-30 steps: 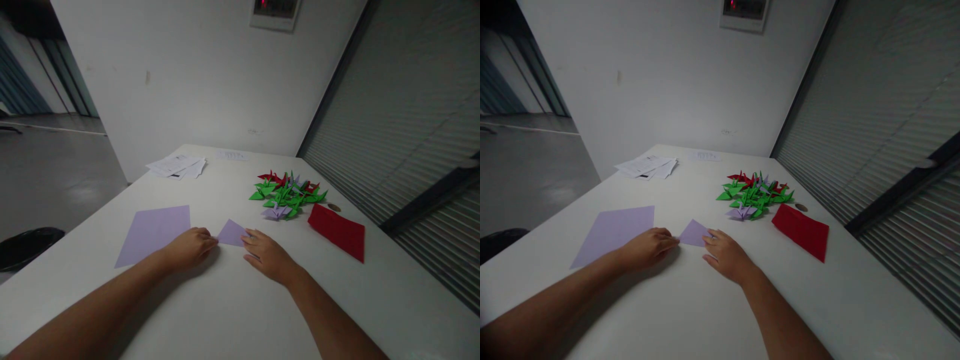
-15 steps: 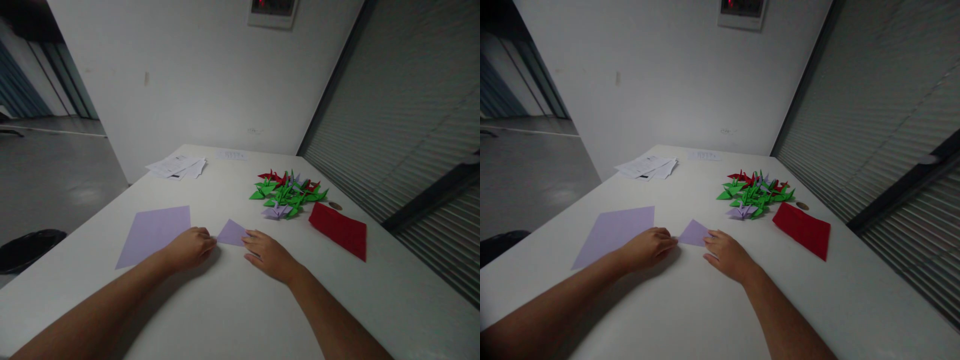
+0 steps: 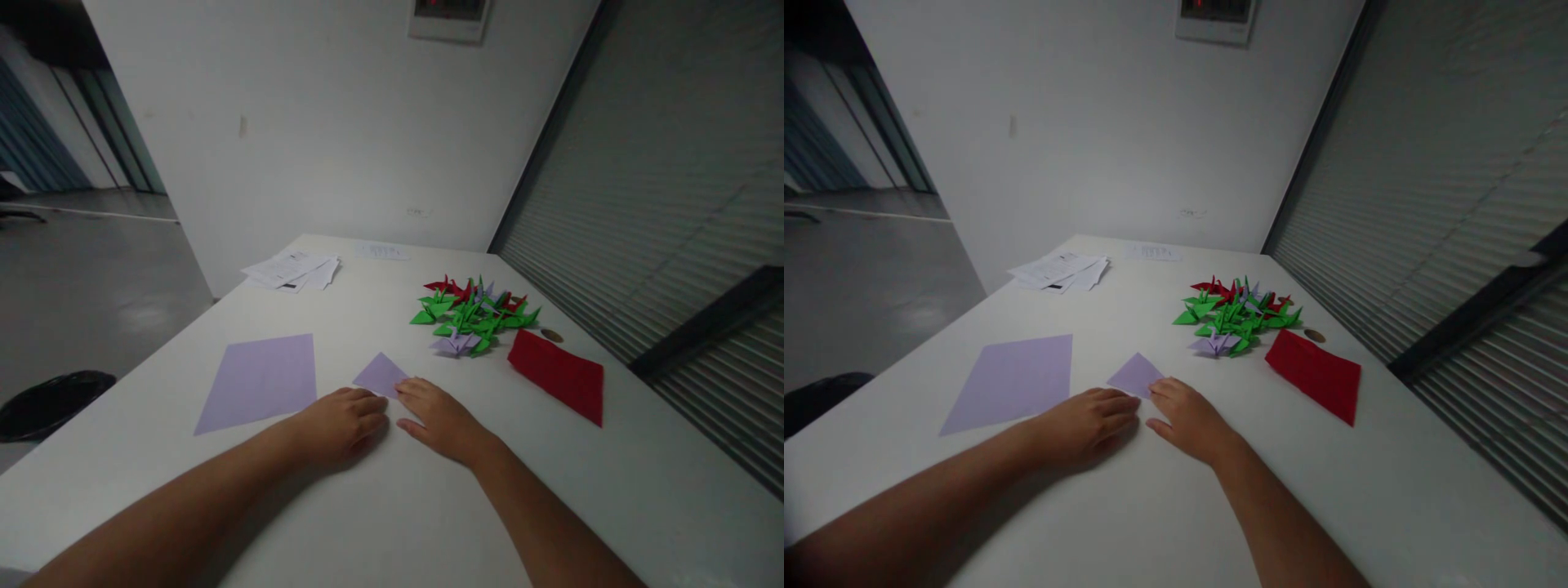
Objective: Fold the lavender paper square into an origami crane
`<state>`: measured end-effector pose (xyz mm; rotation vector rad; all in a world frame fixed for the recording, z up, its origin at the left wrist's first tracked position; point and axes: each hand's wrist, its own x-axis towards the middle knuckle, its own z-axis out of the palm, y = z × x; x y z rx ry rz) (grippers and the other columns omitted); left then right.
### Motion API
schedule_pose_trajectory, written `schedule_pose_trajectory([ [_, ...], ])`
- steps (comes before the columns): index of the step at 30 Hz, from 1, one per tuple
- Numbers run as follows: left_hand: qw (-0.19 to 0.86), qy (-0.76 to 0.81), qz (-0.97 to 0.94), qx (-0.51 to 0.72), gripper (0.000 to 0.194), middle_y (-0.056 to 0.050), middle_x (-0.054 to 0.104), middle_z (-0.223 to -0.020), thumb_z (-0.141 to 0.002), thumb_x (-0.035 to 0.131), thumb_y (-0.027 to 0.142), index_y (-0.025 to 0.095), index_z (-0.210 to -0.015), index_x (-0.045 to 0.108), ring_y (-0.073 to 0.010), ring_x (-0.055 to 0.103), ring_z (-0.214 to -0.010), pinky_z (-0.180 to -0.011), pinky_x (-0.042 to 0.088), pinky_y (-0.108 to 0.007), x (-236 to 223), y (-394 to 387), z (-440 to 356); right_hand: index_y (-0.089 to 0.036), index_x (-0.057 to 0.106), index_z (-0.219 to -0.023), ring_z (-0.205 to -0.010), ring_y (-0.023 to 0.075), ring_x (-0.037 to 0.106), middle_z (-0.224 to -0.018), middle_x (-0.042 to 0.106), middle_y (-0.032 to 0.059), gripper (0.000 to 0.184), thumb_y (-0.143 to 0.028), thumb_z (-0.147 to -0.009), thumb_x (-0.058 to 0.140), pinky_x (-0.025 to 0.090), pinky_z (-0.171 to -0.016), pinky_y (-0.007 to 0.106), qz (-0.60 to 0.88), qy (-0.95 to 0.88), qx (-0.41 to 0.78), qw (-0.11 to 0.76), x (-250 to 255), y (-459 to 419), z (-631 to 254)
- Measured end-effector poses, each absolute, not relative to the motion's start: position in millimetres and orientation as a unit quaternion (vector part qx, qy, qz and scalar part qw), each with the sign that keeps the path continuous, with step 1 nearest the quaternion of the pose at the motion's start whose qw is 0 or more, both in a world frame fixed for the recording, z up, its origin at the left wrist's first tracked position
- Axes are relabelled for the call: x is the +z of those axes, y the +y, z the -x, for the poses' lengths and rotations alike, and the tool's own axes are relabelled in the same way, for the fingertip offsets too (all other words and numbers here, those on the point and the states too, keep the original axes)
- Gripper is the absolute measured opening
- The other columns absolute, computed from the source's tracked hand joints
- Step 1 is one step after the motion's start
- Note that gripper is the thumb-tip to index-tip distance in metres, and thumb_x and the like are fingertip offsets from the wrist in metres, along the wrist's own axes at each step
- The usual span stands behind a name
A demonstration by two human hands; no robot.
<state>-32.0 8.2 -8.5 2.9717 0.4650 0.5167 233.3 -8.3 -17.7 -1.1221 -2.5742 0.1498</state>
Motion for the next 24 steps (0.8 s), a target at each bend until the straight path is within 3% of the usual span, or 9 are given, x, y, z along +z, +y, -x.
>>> schedule_pose_trajectory([
  [4,0.032,0.178,-0.972,0.149,0.039,-0.018,0.059,-0.142,-0.092,0.064,0.027,0.018,-0.13,0.06,-0.0329,0.06,-0.124,-0.102,0.051,-0.047,-9,10,33,-0.017,0.063,-0.139,-0.132,0.0303,0.057,-0.14,0.065,0.0157,0.047,-0.034,-0.095,0.066,0.041,-0.118,0.051,0.383,-0.906,0.06,0.172,-17,-10,-232],
  [15,0.047,0.215,-0.967,0.127,0.046,-0.017,0.061,-0.14,-0.093,0.064,0.033,0.018,-0.136,0.056,-0.034,0.058,-0.129,-0.108,0.047,-0.049,-7,17,37,-0.013,0.067,-0.131,-0.133,0.0301,0.056,-0.138,0.066,0.017,0.047,-0.037,-0.091,0.072,0.042,-0.118,0.046,0.353,-0.914,0.102,0.174,-4,-20,-224],
  [24,0.08,0.191,-0.969,0.136,0.042,-0.018,0.062,-0.138,-0.095,0.062,0.031,0.017,-0.135,0.061,-0.0325,0.058,-0.13,-0.114,0.043,-0.05,-13,18,41,-0.016,0.067,-0.131,-0.122,0.0302,0.064,-0.127,0.071,0.0167,0.038,-0.028,-0.095,0.066,0.048,-0.11,0.053,0.379,-0.875,0.076,0.291,-10,-12,-230],
])
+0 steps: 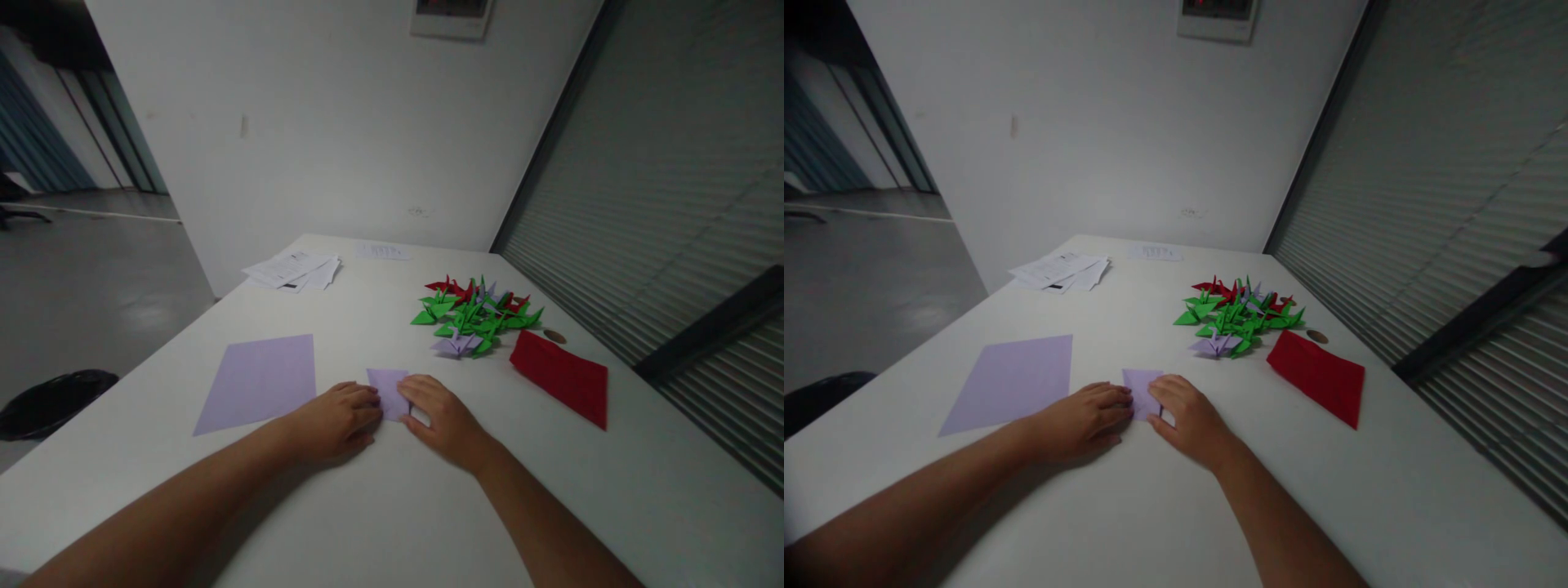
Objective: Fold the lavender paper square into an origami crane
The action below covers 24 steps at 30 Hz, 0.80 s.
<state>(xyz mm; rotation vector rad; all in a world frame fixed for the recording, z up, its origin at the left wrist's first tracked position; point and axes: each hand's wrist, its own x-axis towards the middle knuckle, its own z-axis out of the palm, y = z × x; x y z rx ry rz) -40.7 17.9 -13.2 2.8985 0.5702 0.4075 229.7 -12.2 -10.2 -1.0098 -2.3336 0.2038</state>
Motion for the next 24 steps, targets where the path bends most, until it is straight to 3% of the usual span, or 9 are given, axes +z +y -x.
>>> schedule_pose_trajectory([
  [3,0.093,0.17,-0.972,0.135,0.044,-0.018,0.063,-0.137,-0.095,0.062,0.031,0.016,-0.136,0.061,-0.032,0.058,-0.13,-0.114,0.044,-0.048,-12,17,41,-0.016,0.066,-0.134,-0.128,0.0295,0.062,-0.133,0.07,0.0163,0.043,-0.029,-0.093,0.068,0.046,-0.114,0.051,0.34,-0.9,0.102,0.252,-10,-16,-227],
  [7,0.101,0.158,-0.974,0.125,0.045,-0.017,0.062,-0.138,-0.095,0.061,0.029,0.017,-0.139,0.06,-0.0312,0.057,-0.131,-0.113,0.045,-0.047,-12,19,43,-0.015,0.073,-0.124,-0.124,0.0279,0.066,-0.129,0.072,0.0161,0.035,-0.03,-0.093,0.07,0.044,-0.116,0.047,0.319,-0.918,0.116,0.204,-11,-19,-223],
  [14,0.105,0.181,-0.97,0.123,0.05,-0.017,0.057,-0.147,-0.098,0.059,0.036,0.017,-0.144,0.055,-0.0308,0.057,-0.133,-0.112,0.046,-0.045,-19,29,47,-0.013,0.074,-0.122,-0.124,0.028,0.067,-0.128,0.073,0.0157,0.034,-0.029,-0.091,0.071,0.041,-0.118,0.046,0.33,-0.918,0.123,0.182,-10,-18,-222],
  [24,0.046,0.265,-0.96,0.075,0.06,-0.023,0.043,-0.158,-0.102,0.044,0.055,0.021,-0.15,0.05,-0.0401,0.044,-0.144,-0.115,0.037,-0.061,-24,35,47,-0.015,0.074,-0.123,-0.125,0.0269,0.066,-0.131,0.072,0.0145,0.035,-0.027,-0.091,0.072,0.041,-0.119,0.044,0.344,-0.912,0.138,0.175,-6,-20,-221],
])
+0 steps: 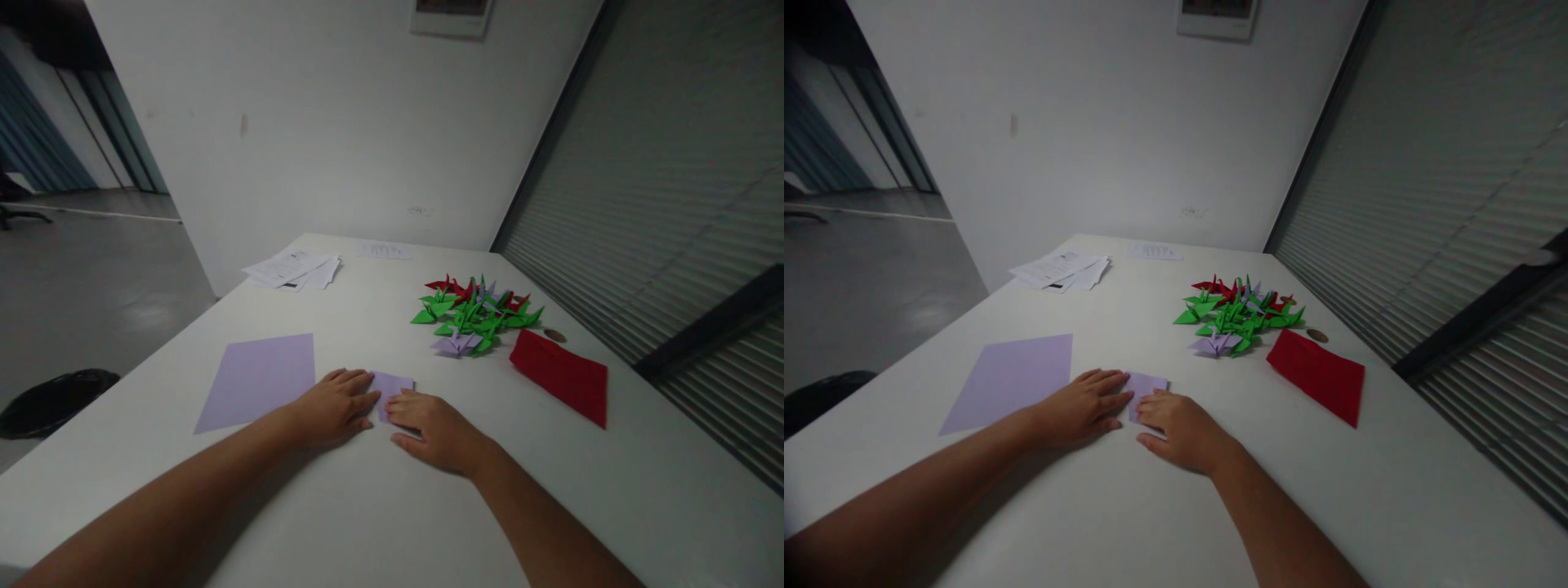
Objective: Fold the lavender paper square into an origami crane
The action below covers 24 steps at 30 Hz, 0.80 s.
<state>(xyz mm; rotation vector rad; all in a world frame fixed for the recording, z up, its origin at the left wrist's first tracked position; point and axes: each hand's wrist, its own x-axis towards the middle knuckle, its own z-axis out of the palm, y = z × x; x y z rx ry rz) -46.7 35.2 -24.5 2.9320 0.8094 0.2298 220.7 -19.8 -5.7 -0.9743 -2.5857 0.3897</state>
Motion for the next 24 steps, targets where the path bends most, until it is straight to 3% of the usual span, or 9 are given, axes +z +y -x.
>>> schedule_pose_trajectory([
  [5,0.064,0.225,-0.969,0.072,0.067,-0.024,0.038,-0.16,-0.097,0.046,0.066,0.025,-0.15,0.052,-0.0439,0.04,-0.145,-0.115,0.032,-0.063,-23,40,51,-0.015,0.074,-0.123,-0.124,0.026,0.066,-0.13,0.072,0.0142,0.034,-0.027,-0.091,0.071,0.041,-0.119,0.042,0.344,-0.911,0.14,0.18,-7,-20,-222],
  [16,0.136,0.18,-0.974,0.029,0.065,-0.014,0.013,-0.172,-0.089,0.054,0.072,0.04,-0.146,0.055,-0.049,0.02,-0.153,-0.118,0.021,-0.069,-13,43,57,-0.017,0.074,-0.123,-0.124,0.0252,0.066,-0.132,0.072,0.0128,0.031,-0.027,-0.094,0.067,0.043,-0.117,0.041,0.351,-0.908,0.148,0.173,-7,-20,-221],
  [24,0.147,0.187,-0.97,0.043,0.066,-0.014,0.011,-0.172,-0.086,0.059,0.072,0.039,-0.144,0.058,-0.0504,0.022,-0.152,-0.118,0.021,-0.068,-14,43,57,-0.019,0.073,-0.127,-0.127,0.0262,0.064,-0.135,0.069,0.0127,0.035,-0.028,-0.093,0.068,0.046,-0.115,0.042,0.353,-0.904,0.166,0.178,-8,-21,-223],
])
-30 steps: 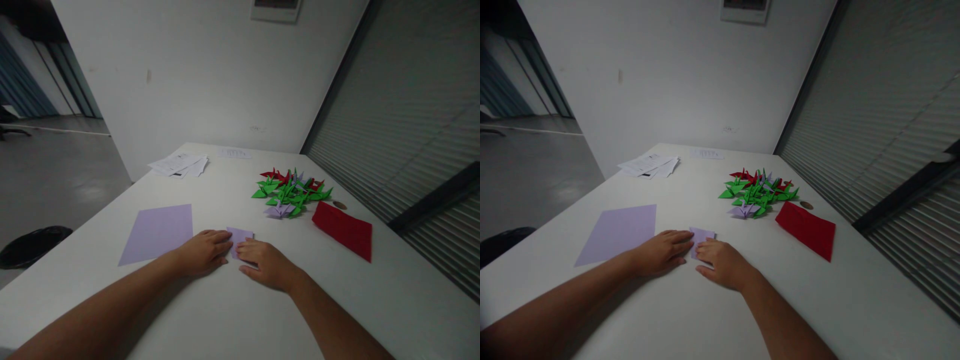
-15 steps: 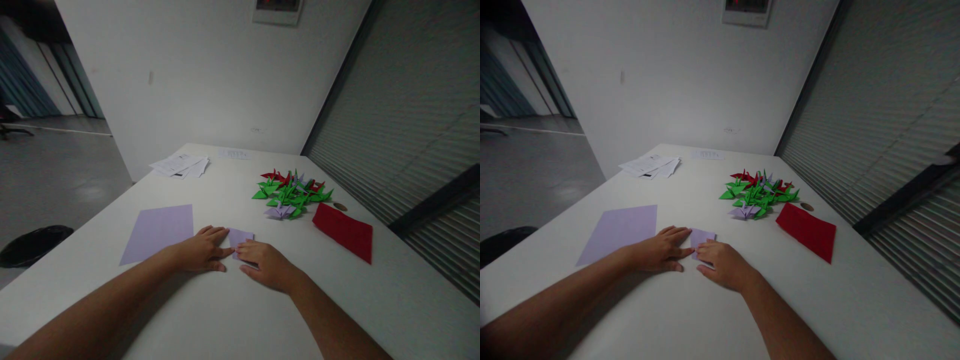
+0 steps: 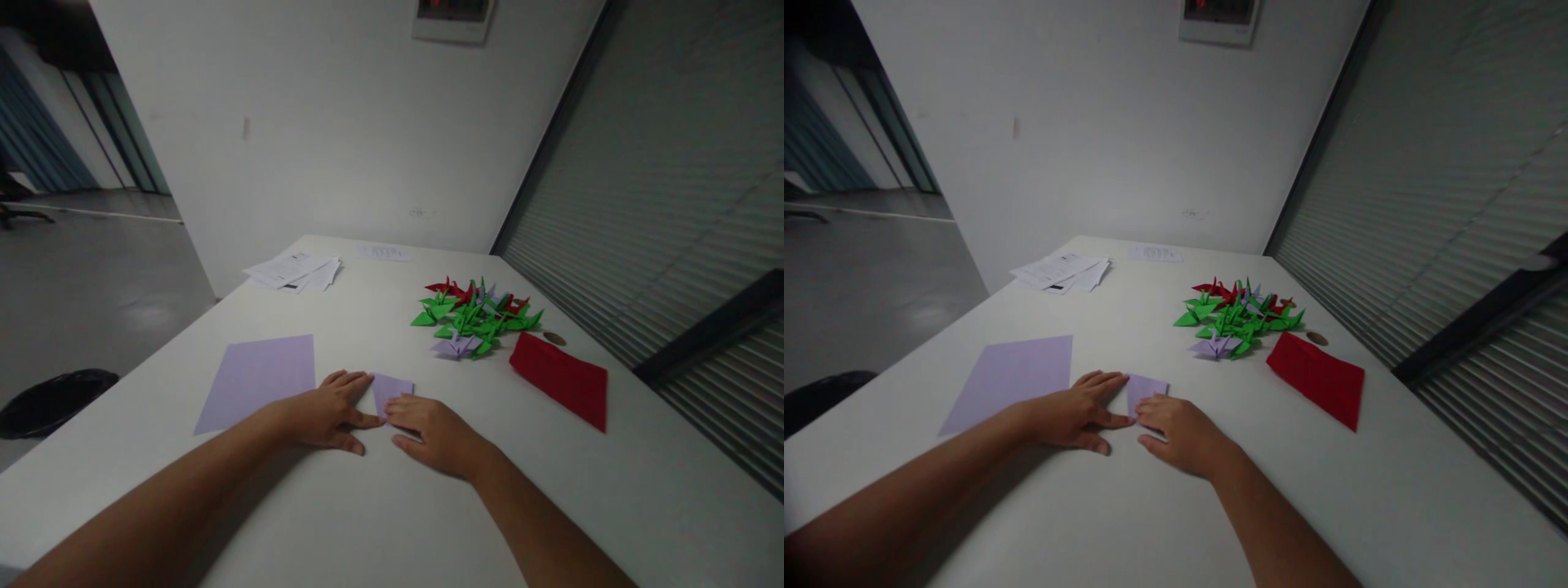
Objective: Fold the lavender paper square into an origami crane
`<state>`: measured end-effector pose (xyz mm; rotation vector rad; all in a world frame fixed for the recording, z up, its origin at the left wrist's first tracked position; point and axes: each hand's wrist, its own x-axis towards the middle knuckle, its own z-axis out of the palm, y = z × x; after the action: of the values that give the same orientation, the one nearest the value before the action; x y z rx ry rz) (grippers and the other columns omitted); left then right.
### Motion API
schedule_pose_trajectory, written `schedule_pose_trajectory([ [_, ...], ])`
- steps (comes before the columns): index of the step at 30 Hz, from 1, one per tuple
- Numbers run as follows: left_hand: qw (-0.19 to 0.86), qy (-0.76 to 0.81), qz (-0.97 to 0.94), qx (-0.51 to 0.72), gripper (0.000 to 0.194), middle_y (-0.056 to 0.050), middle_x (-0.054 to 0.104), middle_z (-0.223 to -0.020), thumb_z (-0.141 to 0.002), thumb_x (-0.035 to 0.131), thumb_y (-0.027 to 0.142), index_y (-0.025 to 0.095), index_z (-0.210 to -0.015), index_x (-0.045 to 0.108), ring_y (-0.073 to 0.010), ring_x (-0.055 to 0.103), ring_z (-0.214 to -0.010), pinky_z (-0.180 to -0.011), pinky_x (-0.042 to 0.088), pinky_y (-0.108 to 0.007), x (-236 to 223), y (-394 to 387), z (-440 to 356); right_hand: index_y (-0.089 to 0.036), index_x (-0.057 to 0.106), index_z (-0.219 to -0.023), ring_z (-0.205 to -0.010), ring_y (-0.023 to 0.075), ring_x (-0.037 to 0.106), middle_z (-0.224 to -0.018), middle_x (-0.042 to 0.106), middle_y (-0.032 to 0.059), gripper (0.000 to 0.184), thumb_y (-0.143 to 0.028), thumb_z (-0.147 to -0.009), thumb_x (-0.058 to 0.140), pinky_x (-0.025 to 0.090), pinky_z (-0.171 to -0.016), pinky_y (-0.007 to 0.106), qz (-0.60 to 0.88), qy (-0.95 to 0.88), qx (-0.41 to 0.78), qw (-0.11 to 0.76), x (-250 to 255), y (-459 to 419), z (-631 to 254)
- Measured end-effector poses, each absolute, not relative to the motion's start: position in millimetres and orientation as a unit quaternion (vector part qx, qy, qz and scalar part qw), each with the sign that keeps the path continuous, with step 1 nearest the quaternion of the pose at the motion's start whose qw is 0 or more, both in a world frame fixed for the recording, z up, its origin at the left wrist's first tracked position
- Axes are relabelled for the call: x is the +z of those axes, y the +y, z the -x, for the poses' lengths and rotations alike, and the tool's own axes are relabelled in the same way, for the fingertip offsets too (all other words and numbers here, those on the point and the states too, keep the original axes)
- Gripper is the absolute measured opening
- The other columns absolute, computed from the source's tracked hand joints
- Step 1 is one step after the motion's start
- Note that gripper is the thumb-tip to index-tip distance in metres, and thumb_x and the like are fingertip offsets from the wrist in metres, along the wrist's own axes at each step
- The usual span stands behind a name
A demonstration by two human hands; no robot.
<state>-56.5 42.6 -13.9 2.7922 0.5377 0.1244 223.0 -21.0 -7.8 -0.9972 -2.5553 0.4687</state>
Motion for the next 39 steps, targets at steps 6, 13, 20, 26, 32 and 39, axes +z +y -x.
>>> schedule_pose_trajectory([
  [6,0.124,0.18,-0.974,0.056,0.062,-0.014,0.016,-0.171,-0.09,0.059,0.068,0.041,-0.145,0.055,-0.0477,0.023,-0.153,-0.117,0.023,-0.069,-14,40,58,-0.02,0.068,-0.135,-0.133,0.0268,0.06,-0.142,0.065,0.0124,0.045,-0.026,-0.09,0.072,0.043,-0.117,0.043,0.357,-0.899,0.189,0.168,-6,-22,-227],
  [13,0.119,0.151,-0.977,0.093,0.063,-0.014,0.021,-0.17,-0.089,0.065,0.063,0.037,-0.146,0.057,-0.0452,0.027,-0.152,-0.119,0.026,-0.064,-14,38,60,-0.02,0.066,-0.137,-0.136,0.0263,0.057,-0.145,0.062,0.0118,0.048,-0.025,-0.089,0.073,0.042,-0.118,0.042,0.356,-0.899,0.195,0.162,-4,-23,-227],
  [20,0.135,0.178,-0.974,0.049,0.066,-0.014,0.015,-0.171,-0.089,0.061,0.067,0.039,-0.148,0.054,-0.0477,0.024,-0.152,-0.118,0.027,-0.065,-11,38,58,-0.018,0.069,-0.133,-0.133,0.0267,0.059,-0.142,0.064,0.0135,0.045,-0.027,-0.089,0.073,0.043,-0.117,0.043,0.345,-0.902,0.188,0.18,-10,-23,-229],
  [26,0.145,0.179,-0.971,0.065,0.063,-0.014,0.017,-0.171,-0.087,0.065,0.065,0.038,-0.143,0.06,-0.0493,0.027,-0.151,-0.117,0.029,-0.064,-12,39,58,-0.017,0.073,-0.118,-0.113,0.0283,0.067,-0.117,0.076,0.0137,0.028,-0.021,-0.091,0.068,0.052,-0.104,0.048,0.405,-0.86,0.106,0.293,-16,-11,-233],
  [32,0.137,0.156,-0.975,0.084,0.058,-0.014,0.025,-0.169,-0.088,0.065,0.063,0.036,-0.14,0.064,-0.0482,0.028,-0.15,-0.117,0.028,-0.065,-13,40,60,-0.015,0.072,-0.108,-0.1,0.0297,0.066,-0.104,0.075,0.0143,0.02,-0.02,-0.09,0.065,0.053,-0.095,0.048,0.529,-0.797,0.045,0.29,-27,1,-236],
  [39,0.125,0.11,-0.979,0.114,0.054,-0.017,0.048,-0.156,-0.09,0.066,0.057,0.026,-0.134,0.069,-0.0398,0.044,-0.143,-0.119,0.035,-0.055,-11,36,56,-0.017,0.07,-0.111,-0.094,0.0265,0.066,-0.099,0.073,0.0102,0.025,-0.023,-0.087,0.069,0.054,-0.088,0.042,0.553,-0.781,0.086,0.277,-30,-1,-234],
])
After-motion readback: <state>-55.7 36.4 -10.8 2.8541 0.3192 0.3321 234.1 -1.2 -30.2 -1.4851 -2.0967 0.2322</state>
